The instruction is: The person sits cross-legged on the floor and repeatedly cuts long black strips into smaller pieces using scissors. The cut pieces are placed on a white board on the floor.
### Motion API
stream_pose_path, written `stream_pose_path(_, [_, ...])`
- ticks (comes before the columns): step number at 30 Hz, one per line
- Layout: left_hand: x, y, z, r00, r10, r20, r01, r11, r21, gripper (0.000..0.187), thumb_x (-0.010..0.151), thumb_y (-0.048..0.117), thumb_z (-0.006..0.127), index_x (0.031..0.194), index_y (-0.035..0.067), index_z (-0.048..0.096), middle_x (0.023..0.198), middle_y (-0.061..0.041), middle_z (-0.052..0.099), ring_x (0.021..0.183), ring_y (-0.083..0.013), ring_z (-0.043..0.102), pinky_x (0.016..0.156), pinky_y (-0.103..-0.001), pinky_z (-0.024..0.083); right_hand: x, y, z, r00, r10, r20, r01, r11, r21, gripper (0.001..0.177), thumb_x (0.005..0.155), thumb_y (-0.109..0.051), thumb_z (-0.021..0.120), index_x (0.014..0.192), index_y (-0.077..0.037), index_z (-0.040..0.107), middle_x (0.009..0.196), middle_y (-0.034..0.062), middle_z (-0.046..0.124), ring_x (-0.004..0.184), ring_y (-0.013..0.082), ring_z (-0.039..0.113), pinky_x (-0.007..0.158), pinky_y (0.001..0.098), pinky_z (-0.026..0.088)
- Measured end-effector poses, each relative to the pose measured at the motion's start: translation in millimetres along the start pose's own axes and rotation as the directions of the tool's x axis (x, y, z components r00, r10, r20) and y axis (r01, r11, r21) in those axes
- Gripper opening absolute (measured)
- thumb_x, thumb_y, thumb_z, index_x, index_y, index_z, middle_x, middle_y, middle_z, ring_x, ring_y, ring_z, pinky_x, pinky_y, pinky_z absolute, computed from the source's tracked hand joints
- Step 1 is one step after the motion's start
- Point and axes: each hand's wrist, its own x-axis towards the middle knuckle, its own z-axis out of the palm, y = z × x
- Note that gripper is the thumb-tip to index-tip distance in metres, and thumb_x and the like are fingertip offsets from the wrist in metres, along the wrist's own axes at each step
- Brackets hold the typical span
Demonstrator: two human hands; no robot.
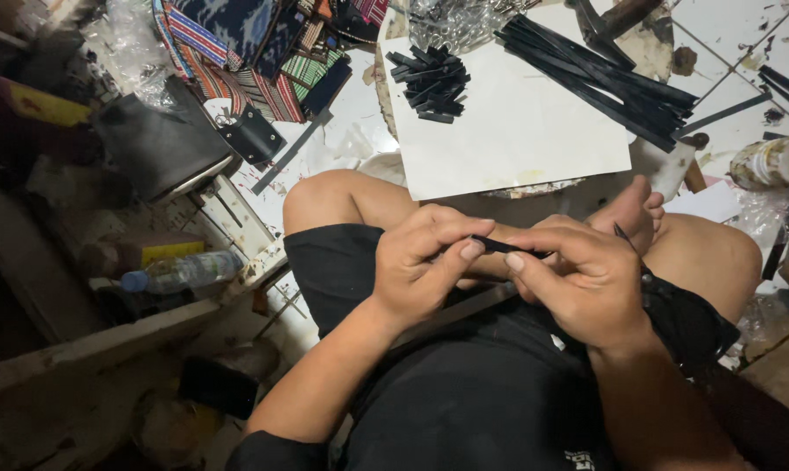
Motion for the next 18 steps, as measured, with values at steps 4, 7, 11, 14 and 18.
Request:
stream_pose_path(4, [-3, -9, -13, 0.994, -0.094, 0.05, 0.09, 0.993, 0.072, 0.019, 0.091, 0.013, 0.076, 0.107, 0.003, 0.08, 0.093, -0.01, 0.078, 0.08, -0.0197, 0.076, 0.069, -0.032, 0.06, 11, -3, -4, 0.994, -0.083, 0.074, 0.098, 0.966, -0.238, 0.017, 0.079, 0.011, 0.076, 0.096, 0.009, 0.078, 0.067, 0.0147, 0.066, 0.046, 0.0164, 0.062, 0.034, 0.0254, 0.05])
stream_pose_path(7, [1, -6, -12, 0.982, -0.126, 0.143, 0.11, 0.988, 0.11, 0.014, 0.094, 0.014, 0.071, 0.101, 0.006, 0.08, 0.091, -0.011, 0.079, 0.082, -0.0214, 0.076, 0.072, -0.035, 0.06, 13, 3, -4, 0.947, -0.217, 0.237, 0.307, 0.825, -0.475, 0.007, 0.087, -0.005, 0.076, 0.091, -0.005, 0.081, 0.065, 0.0124, 0.064, 0.057, 0.0373, 0.061, 0.057, 0.0426, 0.048])
stream_pose_path(11, [1, -5, -10, 0.958, -0.124, 0.259, 0.079, 0.981, 0.177, 0.017, 0.092, 0.011, 0.076, 0.107, 0.003, 0.076, 0.095, -0.018, 0.077, 0.091, -0.0317, 0.077, 0.076, -0.041, 0.061, 10, 14, -3, 0.932, -0.211, 0.295, 0.344, 0.773, -0.533, 0.007, 0.088, -0.009, 0.075, 0.082, -0.007, 0.075, 0.064, 0.0112, 0.061, 0.059, 0.0362, 0.062, 0.058, 0.0417, 0.047])
stream_pose_path(14, [7, -1, -9, 0.941, -0.181, 0.287, 0.114, 0.965, 0.234, 0.014, 0.093, 0.009, 0.075, 0.104, 0.002, 0.076, 0.092, -0.02, 0.077, 0.087, -0.034, 0.077, 0.075, -0.043, 0.061, 10, 20, -7, 0.925, -0.196, 0.326, 0.359, 0.732, -0.579, 0.01, 0.089, -0.012, 0.074, 0.079, -0.008, 0.073, 0.062, 0.0098, 0.058, 0.058, 0.0342, 0.06, 0.058, 0.0407, 0.046])
stream_pose_path(18, [2, -19, -12, 0.913, -0.213, 0.349, 0.096, 0.941, 0.324, 0.01, 0.091, 0.005, 0.073, 0.101, 0.002, 0.077, 0.087, -0.02, 0.076, 0.082, -0.0364, 0.076, 0.074, -0.044, 0.061, 16, 19, -11, 0.911, -0.175, 0.374, 0.387, 0.678, -0.625, 0.015, 0.09, -0.014, 0.072, 0.077, -0.007, 0.07, 0.061, 0.0103, 0.057, 0.059, 0.0344, 0.061, 0.059, 0.0416, 0.046])
